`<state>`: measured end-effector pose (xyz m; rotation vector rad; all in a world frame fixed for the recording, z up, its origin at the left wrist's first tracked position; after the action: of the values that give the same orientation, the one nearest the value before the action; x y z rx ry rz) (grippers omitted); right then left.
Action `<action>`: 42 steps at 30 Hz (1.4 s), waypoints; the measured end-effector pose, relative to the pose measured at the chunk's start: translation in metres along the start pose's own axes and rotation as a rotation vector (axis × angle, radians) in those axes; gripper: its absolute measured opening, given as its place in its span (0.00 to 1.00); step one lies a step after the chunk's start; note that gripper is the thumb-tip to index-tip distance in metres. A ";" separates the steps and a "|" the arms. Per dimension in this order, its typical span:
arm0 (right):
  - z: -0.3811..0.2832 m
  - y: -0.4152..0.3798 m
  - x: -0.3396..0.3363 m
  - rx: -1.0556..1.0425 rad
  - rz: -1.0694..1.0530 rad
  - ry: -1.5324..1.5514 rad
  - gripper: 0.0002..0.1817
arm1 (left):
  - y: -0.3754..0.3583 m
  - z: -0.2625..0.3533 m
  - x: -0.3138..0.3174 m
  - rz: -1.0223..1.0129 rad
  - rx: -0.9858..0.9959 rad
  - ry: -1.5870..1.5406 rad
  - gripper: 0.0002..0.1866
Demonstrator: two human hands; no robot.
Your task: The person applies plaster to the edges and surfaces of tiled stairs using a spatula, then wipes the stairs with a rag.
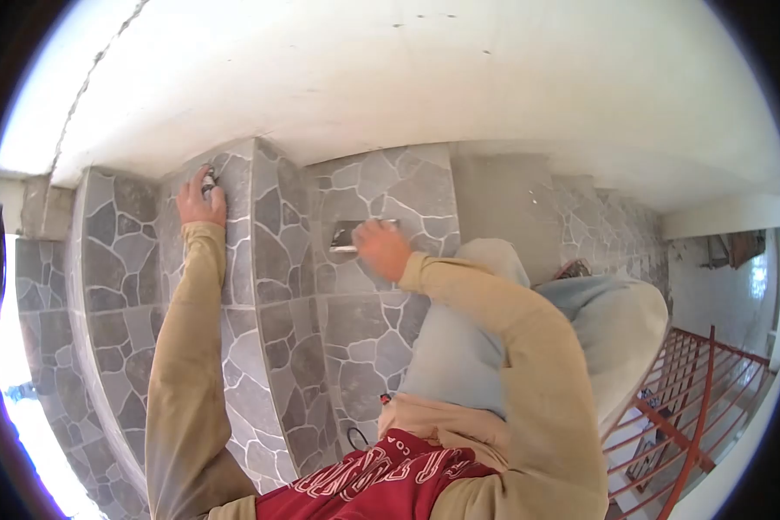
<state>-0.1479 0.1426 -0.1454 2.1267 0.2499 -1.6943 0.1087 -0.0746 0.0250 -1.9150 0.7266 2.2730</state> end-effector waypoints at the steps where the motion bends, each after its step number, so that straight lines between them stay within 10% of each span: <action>1: -0.006 0.022 0.006 -0.011 0.013 0.006 0.10 | 0.001 -0.002 0.000 0.008 -0.004 0.016 0.24; 13: 0.068 0.125 0.020 0.262 -0.003 -0.271 0.11 | 0.002 -0.007 0.006 -0.014 -0.013 -0.043 0.25; 26: 0.188 -0.076 -0.052 0.828 -0.133 -0.272 0.09 | 0.007 -0.014 0.013 0.023 0.054 -0.040 0.25; 33: 0.065 0.012 -0.019 0.325 0.009 -0.188 0.09 | 0.000 -0.016 0.011 -0.003 0.054 -0.021 0.27; 38: 0.155 -0.017 -0.006 0.686 0.033 -0.197 0.07 | -0.001 0.002 -0.001 0.084 -0.077 -0.031 0.33; 42: 0.254 -0.168 -0.047 0.978 -0.523 -0.110 0.13 | 0.010 -0.014 0.013 0.014 -0.085 -0.005 0.32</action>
<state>-0.4504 0.1923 -0.1796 2.7713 -0.1111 -2.6084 0.1150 -0.0918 0.0146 -1.9456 0.6553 2.3527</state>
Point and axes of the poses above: each hand's wrist, its own y-axis towards the middle knuckle, its own x-axis out of the palm, z = x × y, the point moved 3 cm from there along y, towards the middle knuckle, and after that the axes turned 15 degrees about -z, right-handed, at the moved point
